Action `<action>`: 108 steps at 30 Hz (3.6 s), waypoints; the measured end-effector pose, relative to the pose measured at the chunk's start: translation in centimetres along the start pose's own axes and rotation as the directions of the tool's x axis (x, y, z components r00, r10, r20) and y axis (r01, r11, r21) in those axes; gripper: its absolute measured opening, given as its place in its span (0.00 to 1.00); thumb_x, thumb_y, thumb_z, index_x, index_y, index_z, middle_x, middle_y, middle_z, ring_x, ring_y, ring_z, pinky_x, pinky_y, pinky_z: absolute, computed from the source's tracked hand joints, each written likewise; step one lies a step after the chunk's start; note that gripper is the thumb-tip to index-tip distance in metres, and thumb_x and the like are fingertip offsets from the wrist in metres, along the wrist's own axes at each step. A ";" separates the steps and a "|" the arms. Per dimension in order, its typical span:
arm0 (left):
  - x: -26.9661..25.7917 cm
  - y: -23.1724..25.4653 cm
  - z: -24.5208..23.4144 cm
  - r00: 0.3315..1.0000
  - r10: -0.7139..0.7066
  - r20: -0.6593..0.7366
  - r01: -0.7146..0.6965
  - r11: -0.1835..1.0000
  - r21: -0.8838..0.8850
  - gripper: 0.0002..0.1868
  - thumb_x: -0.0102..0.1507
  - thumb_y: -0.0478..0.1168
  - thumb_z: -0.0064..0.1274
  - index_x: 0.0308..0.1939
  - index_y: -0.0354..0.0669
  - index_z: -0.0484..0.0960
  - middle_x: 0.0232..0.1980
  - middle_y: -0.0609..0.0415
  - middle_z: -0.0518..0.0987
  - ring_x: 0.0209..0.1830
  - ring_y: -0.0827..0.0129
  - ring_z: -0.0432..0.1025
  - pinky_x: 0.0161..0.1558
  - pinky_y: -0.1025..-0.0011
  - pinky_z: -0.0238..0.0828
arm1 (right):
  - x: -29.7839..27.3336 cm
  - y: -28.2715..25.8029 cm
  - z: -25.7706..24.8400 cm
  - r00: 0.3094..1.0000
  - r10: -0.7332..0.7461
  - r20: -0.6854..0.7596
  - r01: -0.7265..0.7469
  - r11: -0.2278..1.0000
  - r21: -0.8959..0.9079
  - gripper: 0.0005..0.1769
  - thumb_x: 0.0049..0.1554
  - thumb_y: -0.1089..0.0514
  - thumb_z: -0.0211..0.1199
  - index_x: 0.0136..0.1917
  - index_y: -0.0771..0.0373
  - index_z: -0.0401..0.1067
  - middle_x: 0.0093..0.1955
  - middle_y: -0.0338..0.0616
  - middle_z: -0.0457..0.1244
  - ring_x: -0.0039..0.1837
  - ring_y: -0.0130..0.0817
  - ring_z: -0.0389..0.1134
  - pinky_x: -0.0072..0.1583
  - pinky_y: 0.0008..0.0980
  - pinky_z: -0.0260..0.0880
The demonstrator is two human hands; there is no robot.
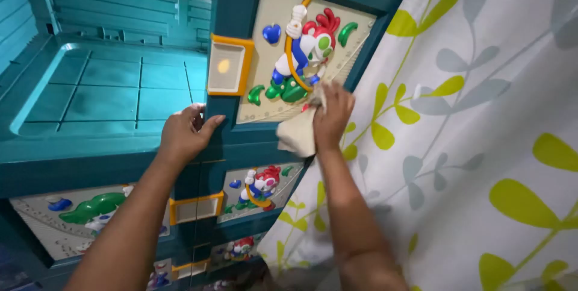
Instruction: The person scrubs the inside and outside of a teal plastic cabinet using a toothbrush and a cloth. They wipe the interior shelves and scrub the exterior panels and decorative elements.
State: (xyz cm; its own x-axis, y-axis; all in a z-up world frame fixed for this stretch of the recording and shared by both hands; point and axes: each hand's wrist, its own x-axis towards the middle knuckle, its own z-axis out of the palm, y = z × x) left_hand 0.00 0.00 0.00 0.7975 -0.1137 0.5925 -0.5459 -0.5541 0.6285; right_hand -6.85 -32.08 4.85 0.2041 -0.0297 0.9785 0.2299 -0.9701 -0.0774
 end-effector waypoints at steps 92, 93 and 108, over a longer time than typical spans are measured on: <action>-42.9 -28.6 -36.2 0.783 -0.568 -0.256 0.506 0.819 -0.270 0.07 0.63 0.35 0.58 0.44 0.39 0.81 0.33 0.42 0.79 0.28 0.57 0.75 0.36 0.67 0.72 | -16.4 -62.3 25.5 0.822 -0.361 0.441 0.110 0.859 0.499 0.19 0.64 0.53 0.64 0.64 0.66 0.74 0.63 0.69 0.61 0.64 0.65 0.61 0.63 0.57 0.61; -42.8 -28.6 -36.5 0.784 -0.574 -0.236 0.521 0.815 -0.254 0.06 0.63 0.35 0.58 0.42 0.37 0.80 0.31 0.42 0.77 0.27 0.57 0.72 0.34 0.68 0.70 | -16.0 -62.6 26.1 0.820 -0.334 0.464 0.121 0.894 0.431 0.20 0.62 0.52 0.65 0.64 0.66 0.75 0.61 0.72 0.61 0.61 0.67 0.61 0.60 0.59 0.62; -40.5 -29.3 -37.0 0.942 -0.298 -0.151 0.274 0.948 -0.160 0.08 0.56 0.32 0.58 0.40 0.37 0.81 0.33 0.49 0.74 0.34 0.58 0.70 0.37 0.66 0.67 | -18.9 -56.6 19.1 0.763 -0.104 0.637 -0.176 0.916 0.361 0.29 0.56 0.68 0.57 0.71 0.73 0.63 0.60 0.72 0.63 0.61 0.65 0.64 0.62 0.53 0.64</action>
State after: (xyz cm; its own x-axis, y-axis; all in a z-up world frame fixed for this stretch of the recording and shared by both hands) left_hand -25.82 51.33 -23.82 0.8756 0.1828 0.4471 -0.3399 -0.4245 0.8392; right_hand -5.57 27.95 -12.88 0.7385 0.2316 0.6332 0.5176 -0.7965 -0.3123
